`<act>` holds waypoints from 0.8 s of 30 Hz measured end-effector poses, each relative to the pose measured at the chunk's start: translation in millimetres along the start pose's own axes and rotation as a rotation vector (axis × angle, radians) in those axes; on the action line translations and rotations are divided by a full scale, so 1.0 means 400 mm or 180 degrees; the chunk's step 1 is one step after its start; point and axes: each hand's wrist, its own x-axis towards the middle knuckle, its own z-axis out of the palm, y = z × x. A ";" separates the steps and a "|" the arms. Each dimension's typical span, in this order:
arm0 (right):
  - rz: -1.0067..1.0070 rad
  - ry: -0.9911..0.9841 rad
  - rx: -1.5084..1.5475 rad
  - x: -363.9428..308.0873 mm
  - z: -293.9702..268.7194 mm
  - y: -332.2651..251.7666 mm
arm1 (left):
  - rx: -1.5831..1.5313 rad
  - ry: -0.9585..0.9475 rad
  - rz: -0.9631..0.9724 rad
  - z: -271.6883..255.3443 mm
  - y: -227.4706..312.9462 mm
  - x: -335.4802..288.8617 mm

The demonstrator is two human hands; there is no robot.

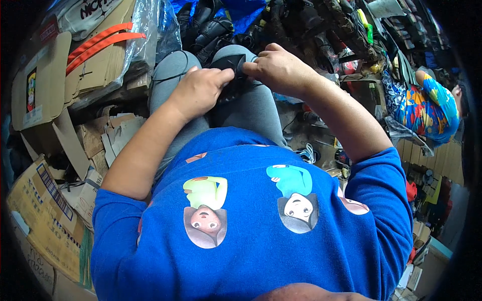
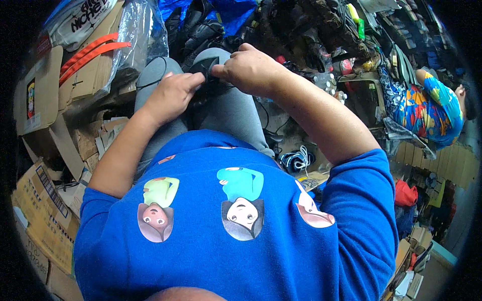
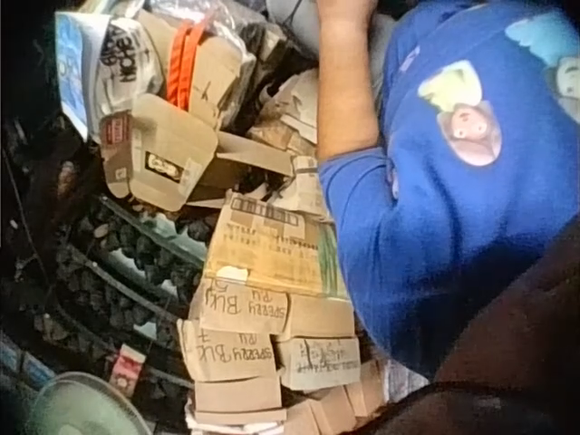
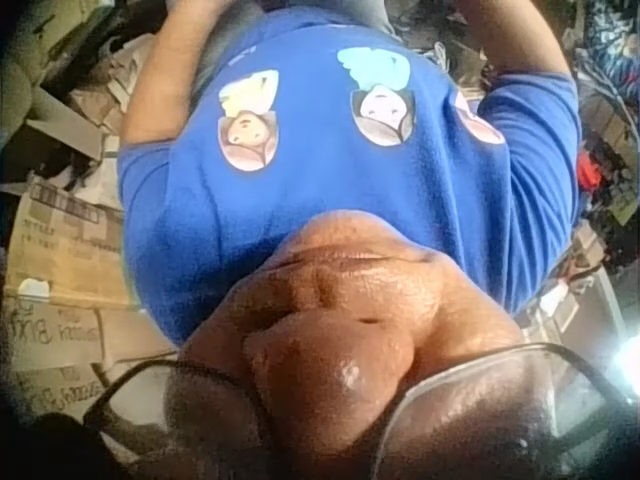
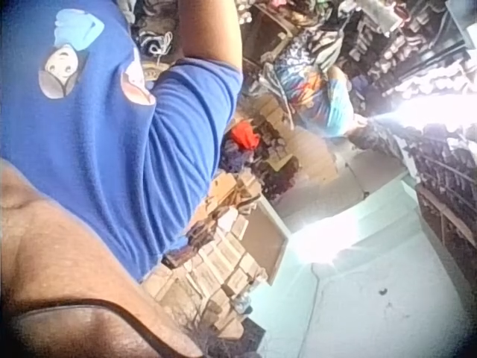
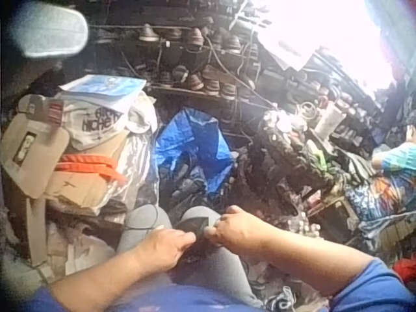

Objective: Stitching a black shoe component by hand using a needle and thread.

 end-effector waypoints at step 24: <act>0.1357 0.0391 0.2490 -0.154 0.054 0.010 | -0.0137 0.0190 -0.0263 -0.199 -0.036 -0.175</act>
